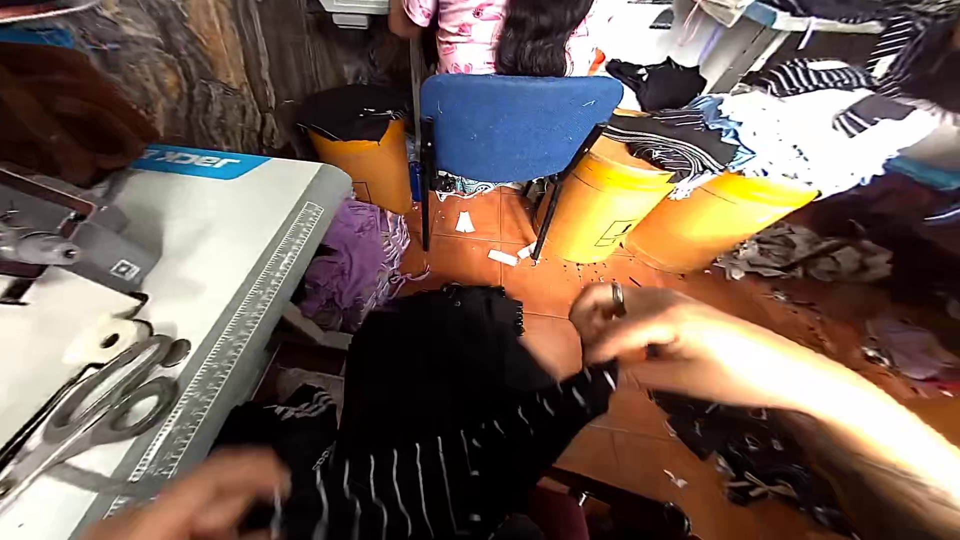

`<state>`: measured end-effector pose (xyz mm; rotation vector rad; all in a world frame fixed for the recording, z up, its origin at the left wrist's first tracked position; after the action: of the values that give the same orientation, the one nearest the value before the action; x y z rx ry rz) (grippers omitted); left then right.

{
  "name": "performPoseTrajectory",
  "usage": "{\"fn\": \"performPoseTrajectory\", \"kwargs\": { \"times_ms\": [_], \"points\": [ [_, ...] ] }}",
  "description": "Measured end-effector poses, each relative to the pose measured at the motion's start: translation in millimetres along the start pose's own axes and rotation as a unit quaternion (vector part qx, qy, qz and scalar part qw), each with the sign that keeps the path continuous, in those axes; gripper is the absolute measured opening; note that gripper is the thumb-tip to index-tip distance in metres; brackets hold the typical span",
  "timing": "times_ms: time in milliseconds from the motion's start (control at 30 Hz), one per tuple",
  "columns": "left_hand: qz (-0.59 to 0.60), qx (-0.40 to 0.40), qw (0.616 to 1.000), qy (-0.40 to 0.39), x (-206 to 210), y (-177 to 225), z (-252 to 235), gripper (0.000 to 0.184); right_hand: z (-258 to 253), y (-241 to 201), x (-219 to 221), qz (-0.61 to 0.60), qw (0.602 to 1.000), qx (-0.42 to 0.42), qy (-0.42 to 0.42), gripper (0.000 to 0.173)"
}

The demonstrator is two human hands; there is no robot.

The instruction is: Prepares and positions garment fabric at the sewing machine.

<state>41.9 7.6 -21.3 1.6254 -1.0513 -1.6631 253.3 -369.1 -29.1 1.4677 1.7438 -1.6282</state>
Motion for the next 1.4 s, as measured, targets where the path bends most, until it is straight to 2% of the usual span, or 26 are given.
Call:
{"fn": "performPoseTrajectory", "kwargs": {
  "times_ms": [67,100,167,233,267,300,333,367,400,467,500,533,567,600,633,667,733,767,833,900,1000,1067,1167,1300,1367,1400],
  "points": [
    [0.037,-0.093,0.993,0.065,-3.3,-19.0,-34.1,0.044,-0.8,38.9,3.3,-0.001,0.995,0.083,0.047,0.006],
    [0.035,-0.12,0.986,0.107,-0.8,-36.3,-53.7,0.042,-2.9,57.7,7.4,-0.009,0.987,0.148,0.06,0.009],
    [-0.011,-0.124,0.98,0.155,4.2,-74.1,-93.3,0.027,-8.2,88.8,19.1,-0.065,0.946,0.3,0.099,0.011],
    [-0.056,-0.1,0.976,0.183,8.4,-96.5,-130.6,0.019,-7.2,106.1,21.6,-0.083,0.922,0.349,0.144,0.006],
    [-0.062,-0.089,0.974,0.201,10.7,-99.1,-147.3,0.018,-4.2,100.0,18.6,-0.103,0.931,0.324,0.129,0.004],
    [-0.06,-0.073,0.972,0.215,13.7,-99.1,-162.0,0.018,-1.0,83.7,16.1,-0.138,0.951,0.27,0.069,0.009],
    [-0.048,-0.046,0.972,0.224,19.4,-96.5,-174.4,0.018,1.6,62.7,16.1,-0.185,0.962,0.196,-0.031,0.011],
    [-0.029,-0.008,0.975,0.22,28.6,-91.7,-184.3,0.019,2.0,43.9,18.9,-0.231,0.955,0.124,-0.138,0.018],
    [-0.003,0.033,0.98,0.196,40.6,-83.8,-191.0,0.019,-0.6,30.5,23.8,-0.257,0.946,0.08,-0.182,0.025],
    [0.034,0.101,0.991,0.084,69.1,-59.9,-192.9,0.021,-13.3,31.9,32.0,-0.224,0.965,0.099,-0.089,0.031],
    [0.021,0.147,0.989,0.016,84.9,-48.2,-187.6,0.023,-21.1,44.4,38.3,-0.165,0.978,0.125,-0.033,0.045],
    [0.0,0.203,0.979,-0.023,100.9,-38.0,-179.4,0.026,-27.6,56.2,47.4,-0.116,0.984,0.134,-0.021,0.062],
    [-0.006,0.249,0.968,-0.026,114.0,-30.9,-169.8,0.027,-33.1,62.0,59.8,-0.107,0.986,0.124,-0.032,0.066],
    [0.006,0.272,0.962,0.003,123.4,-29.4,-160.5,0.025,-38.2,61.7,74.2,-0.125,0.986,0.098,-0.05,0.05],
    [0.028,0.266,0.962,0.048,129.9,-34.1,-151.1,0.021,-42.6,57.1,88.4,-0.138,0.986,0.069,-0.055,0.028],
    [0.06,0.236,0.967,0.078,134.5,-44.1,-141.7,0.025,-45.9,51.7,99.4,-0.144,0.987,0.054,-0.047,0.019],
    [0.116,0.156,0.978,0.076,146.2,-70.5,-124.9,0.061,-48.8,42.1,110.5,-0.182,0.982,0.057,0.0,0.014],
    [0.121,0.108,0.985,0.067,154.8,-79.6,-115.9,0.068,-48.8,37.2,112.1,-0.205,0.976,0.057,0.035,0.013],
    [0.066,-0.007,0.997,0.029,169.5,-94.4,-100.5,0.046,-46.2,31.1,107.9,-0.236,0.963,0.071,0.109,0.012],
    [-0.004,-0.11,0.994,-0.012,170.4,-113.2,-98.4,0.029,-40.5,42.4,97.1,-0.222,0.948,0.134,0.185,0.012],
    [-0.064,-0.247,0.962,-0.095,148.7,-144.5,-123.2,0.035,-25.4,94.0,91.2,-0.159,0.903,0.298,0.267,0.014],
    [-0.113,-0.265,0.952,-0.101,130.7,-151.7,-151.0,0.038,-14.5,132.4,96.2,-0.175,0.854,0.38,0.309,0.018],
    [-0.211,-0.243,0.946,-0.048,102.6,-143.7,-191.4,0.038,-4.0,151.5,85.3,-0.166,0.823,0.416,0.349,0.017],
    [-0.237,-0.08,0.957,0.15,83.1,-139.5,-203.9,0.034,24.2,151.8,63.5,-0.146,0.842,0.36,0.374,0.014],
    [-0.243,-0.039,0.957,0.154,89.4,-148.4,-197.4,0.034,44.5,153.8,70.8,-0.131,0.851,0.372,0.347,0.012],
    [-0.242,-0.046,0.961,0.123,97.0,-155.9,-192.0,0.034,56.6,155.4,80.2,-0.11,0.861,0.384,0.316,0.013]
  ]
}}
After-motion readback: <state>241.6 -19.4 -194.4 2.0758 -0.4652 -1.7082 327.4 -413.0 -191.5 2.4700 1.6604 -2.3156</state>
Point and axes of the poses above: each hand's wrist, its own z-axis away from the middle knuckle, its own x-axis out of the palm, y = z × x, the point moved 1 cm from there along -z, towards the middle knuckle, and after that the axes turned 6 degrees about z, right-handed, at the moved point
